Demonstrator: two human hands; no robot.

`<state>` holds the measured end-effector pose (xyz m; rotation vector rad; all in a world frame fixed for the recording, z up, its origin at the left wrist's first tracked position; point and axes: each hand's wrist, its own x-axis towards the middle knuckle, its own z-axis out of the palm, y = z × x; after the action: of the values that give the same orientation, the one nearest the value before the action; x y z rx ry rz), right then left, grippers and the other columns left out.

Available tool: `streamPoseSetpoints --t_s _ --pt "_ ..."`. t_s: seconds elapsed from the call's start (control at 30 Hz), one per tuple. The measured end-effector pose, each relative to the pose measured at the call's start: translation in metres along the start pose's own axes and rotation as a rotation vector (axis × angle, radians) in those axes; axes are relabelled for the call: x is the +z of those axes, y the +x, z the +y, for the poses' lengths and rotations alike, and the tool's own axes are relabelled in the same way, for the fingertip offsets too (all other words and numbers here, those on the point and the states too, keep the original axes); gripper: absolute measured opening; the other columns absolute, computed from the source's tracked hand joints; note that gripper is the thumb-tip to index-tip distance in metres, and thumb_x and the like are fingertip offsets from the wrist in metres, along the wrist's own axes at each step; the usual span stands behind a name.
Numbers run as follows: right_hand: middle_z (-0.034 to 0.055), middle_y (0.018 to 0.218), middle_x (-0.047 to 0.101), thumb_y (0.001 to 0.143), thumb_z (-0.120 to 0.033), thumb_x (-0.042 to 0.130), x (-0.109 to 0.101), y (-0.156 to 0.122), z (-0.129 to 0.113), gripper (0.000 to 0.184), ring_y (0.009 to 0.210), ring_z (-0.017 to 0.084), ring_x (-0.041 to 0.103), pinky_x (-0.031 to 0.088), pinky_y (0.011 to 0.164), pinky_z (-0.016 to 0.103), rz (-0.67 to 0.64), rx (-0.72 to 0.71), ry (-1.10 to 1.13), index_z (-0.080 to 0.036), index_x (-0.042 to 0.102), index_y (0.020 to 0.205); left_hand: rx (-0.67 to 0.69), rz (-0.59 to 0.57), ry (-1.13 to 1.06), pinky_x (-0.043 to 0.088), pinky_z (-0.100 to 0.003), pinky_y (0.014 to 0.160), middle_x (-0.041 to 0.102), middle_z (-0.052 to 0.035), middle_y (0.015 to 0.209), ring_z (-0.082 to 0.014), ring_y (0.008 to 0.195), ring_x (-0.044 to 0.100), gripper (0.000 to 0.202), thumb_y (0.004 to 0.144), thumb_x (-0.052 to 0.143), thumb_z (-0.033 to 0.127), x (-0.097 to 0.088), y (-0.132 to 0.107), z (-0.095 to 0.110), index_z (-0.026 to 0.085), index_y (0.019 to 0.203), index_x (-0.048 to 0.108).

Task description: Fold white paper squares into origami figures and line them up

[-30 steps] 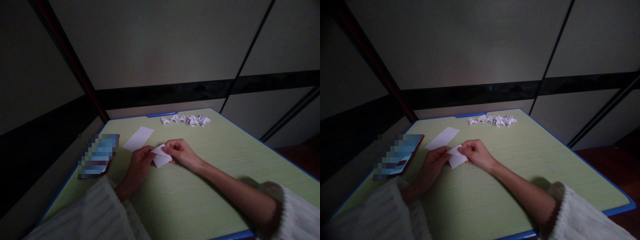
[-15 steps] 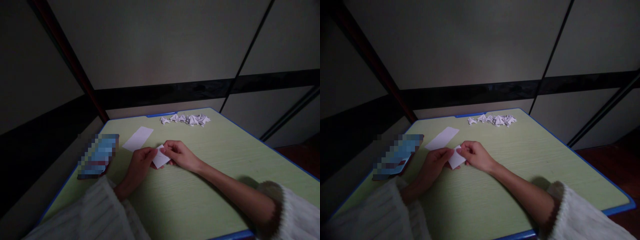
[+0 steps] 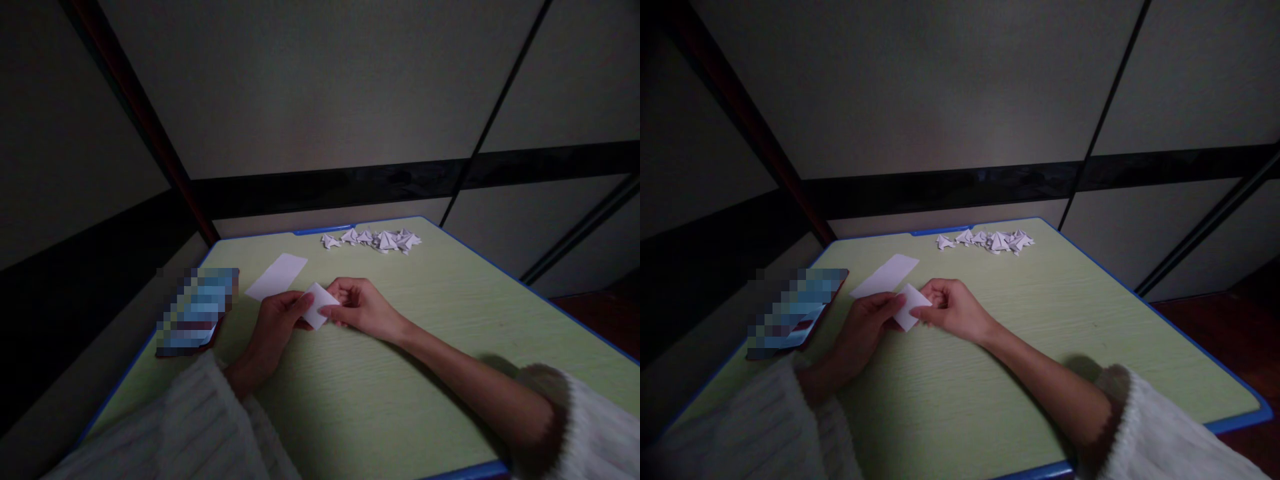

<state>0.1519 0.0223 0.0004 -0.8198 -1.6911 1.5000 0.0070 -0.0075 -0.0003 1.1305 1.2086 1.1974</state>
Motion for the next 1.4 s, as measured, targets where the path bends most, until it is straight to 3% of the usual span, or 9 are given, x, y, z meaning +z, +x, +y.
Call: streamPoseSetpoints --t_s 0.1,0.23,0.4,0.57,0.77,1.0,1.13,1.4 --pt "-0.0033 0.058 0.050 0.058 -0.018 0.064 0.000 0.000 0.002 0.017 0.051 0.005 0.044 0.034 0.048 0.018 0.045 -0.086 -0.008 -0.012 0.050 0.067 -0.019 0.000 -0.106 0.039 -0.017 0.046 0.058 0.0010 0.058 -0.0088 0.054 0.049 0.013 0.061 0.059 0.027 -0.001 0.002 -0.003 0.014 0.060 0.060" --pt "-0.0020 0.061 0.049 0.064 -0.014 0.057 0.000 -0.001 0.001 0.009 0.053 0.006 0.043 0.033 0.048 0.018 0.010 -0.144 0.043 -0.012 0.051 0.070 -0.018 -0.057 -0.152 0.036 -0.016 0.044 0.056 0.0009 0.057 -0.0087 0.054 0.047 0.014 0.061 0.059 0.027 -0.002 0.002 -0.005 0.014 0.060 0.060" --pt "0.0021 0.076 0.054 0.067 -0.009 0.053 -0.005 -0.002 0.001 0.020 0.060 0.008 0.047 0.037 0.052 0.020 0.015 -0.326 -0.038 -0.015 0.055 0.086 0.025 -0.033 -0.020 0.033 -0.016 0.042 0.050 0.0033 0.049 -0.0072 0.047 0.042 0.017 0.061 0.058 0.029 -0.002 0.001 -0.003 0.013 0.055 0.057" --pt "0.0052 0.081 0.055 0.069 -0.009 0.053 -0.013 -0.001 0.003 0.014 0.067 0.010 0.051 0.039 0.056 0.022 -0.044 -0.402 -0.282 -0.014 0.065 0.073 0.041 -0.032 0.187 0.033 -0.018 0.043 0.049 0.0037 0.047 -0.0077 0.045 0.042 0.017 0.062 0.056 0.029 0.000 -0.001 0.002 0.013 0.055 0.058" --pt "0.0048 0.082 0.055 0.066 -0.015 0.058 -0.014 0.001 0.003 0.009 0.072 0.011 0.052 0.041 0.065 0.025 -0.069 -0.297 -0.209 -0.014 0.066 0.070 0.114 -0.040 0.383 0.030 -0.019 0.042 0.049 0.0033 0.046 -0.0086 0.045 0.041 0.021 0.065 0.052 0.031 -0.002 0.000 -0.002 0.012 0.061 0.060" --pt "0.0006 0.064 0.058 0.054 -0.024 0.067 -0.006 0.005 0.004 0.013 0.055 0.008 0.049 0.038 0.053 0.022 0.076 -0.065 0.086 -0.012 0.063 0.058 0.157 -0.032 0.412 0.029 -0.019 0.042 0.047 0.0038 0.046 -0.0085 0.045 0.040 0.021 0.066 0.050 0.031 0.000 -0.002 0.000 0.013 0.058 0.058" --pt "-0.0010 0.053 0.057 0.055 -0.027 0.067 -0.003 0.004 0.004 0.018 0.047 0.006 0.046 0.034 0.048 0.020 0.118 0.064 0.173 -0.010 0.063 0.058 0.169 -0.039 0.386 0.028 -0.018 0.042 0.045 0.0048 0.046 -0.0076 0.045 0.038 0.019 0.066 0.051 0.029 0.000 -0.002 -0.001 0.013 0.055 0.055" --pt "0.0004 0.051 0.058 0.052 -0.025 0.068 0.004 0.003 0.004 0.018 0.044 0.006 0.046 0.034 0.045 0.021 0.250 0.067 0.145 -0.009 0.060 0.057 0.028 -0.062 0.226 0.034 -0.019 0.045 0.053 0.0025 0.049 -0.0088 0.047 0.045 0.017 0.061 0.054 0.027 0.004 -0.002 0.003 0.012 0.059 0.061"
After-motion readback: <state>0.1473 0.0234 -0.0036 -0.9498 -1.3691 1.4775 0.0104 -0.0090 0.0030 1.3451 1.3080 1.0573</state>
